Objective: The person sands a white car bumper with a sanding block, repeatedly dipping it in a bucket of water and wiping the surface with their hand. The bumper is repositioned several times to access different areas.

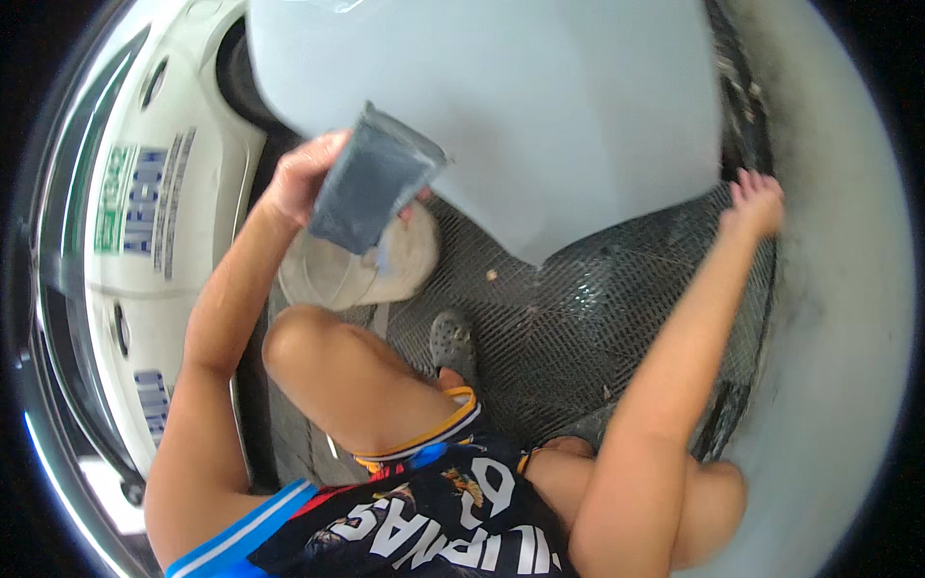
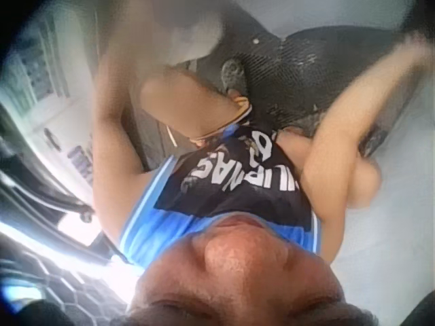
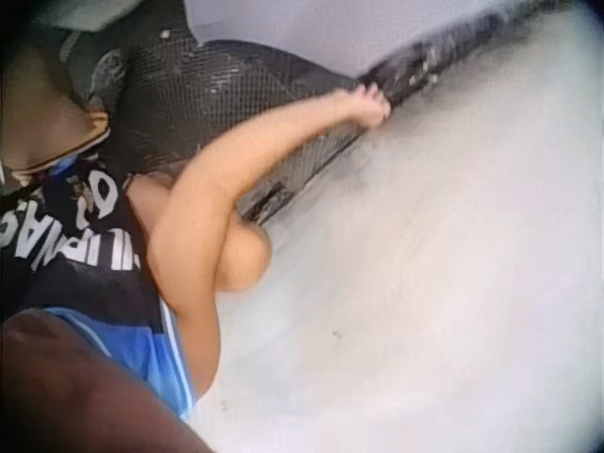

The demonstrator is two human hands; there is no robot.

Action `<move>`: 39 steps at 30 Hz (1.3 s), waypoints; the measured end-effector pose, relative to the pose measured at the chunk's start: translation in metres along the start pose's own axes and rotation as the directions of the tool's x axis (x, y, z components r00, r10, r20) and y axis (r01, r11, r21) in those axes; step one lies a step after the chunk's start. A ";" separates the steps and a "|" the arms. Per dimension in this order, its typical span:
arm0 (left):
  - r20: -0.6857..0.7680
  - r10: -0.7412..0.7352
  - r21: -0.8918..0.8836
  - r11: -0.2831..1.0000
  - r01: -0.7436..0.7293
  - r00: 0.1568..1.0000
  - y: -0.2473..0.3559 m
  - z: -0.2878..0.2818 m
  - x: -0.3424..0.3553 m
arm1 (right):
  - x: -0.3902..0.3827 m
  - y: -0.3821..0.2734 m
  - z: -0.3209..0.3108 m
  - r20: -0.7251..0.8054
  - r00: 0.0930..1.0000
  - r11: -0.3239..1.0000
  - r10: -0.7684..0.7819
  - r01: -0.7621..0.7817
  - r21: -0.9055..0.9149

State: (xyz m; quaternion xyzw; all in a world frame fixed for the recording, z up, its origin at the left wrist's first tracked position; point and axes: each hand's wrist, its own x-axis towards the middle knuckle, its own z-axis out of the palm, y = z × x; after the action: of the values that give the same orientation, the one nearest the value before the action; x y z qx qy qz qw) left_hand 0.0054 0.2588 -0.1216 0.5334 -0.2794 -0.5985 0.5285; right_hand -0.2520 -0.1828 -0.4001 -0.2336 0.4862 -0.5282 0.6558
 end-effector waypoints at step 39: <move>-0.380 -0.072 -0.117 0.993 0.029 0.922 -0.032 -0.171 -0.088 | -0.124 -0.050 -0.026 0.290 0.794 0.316 0.535 0.130 -0.940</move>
State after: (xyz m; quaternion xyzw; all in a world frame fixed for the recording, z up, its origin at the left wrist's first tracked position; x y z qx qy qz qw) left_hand 0.1431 0.3887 -0.1672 0.6175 -0.1234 -0.5103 0.5858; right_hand -0.2944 -0.0803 -0.3212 -0.6393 0.5084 0.0331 0.5760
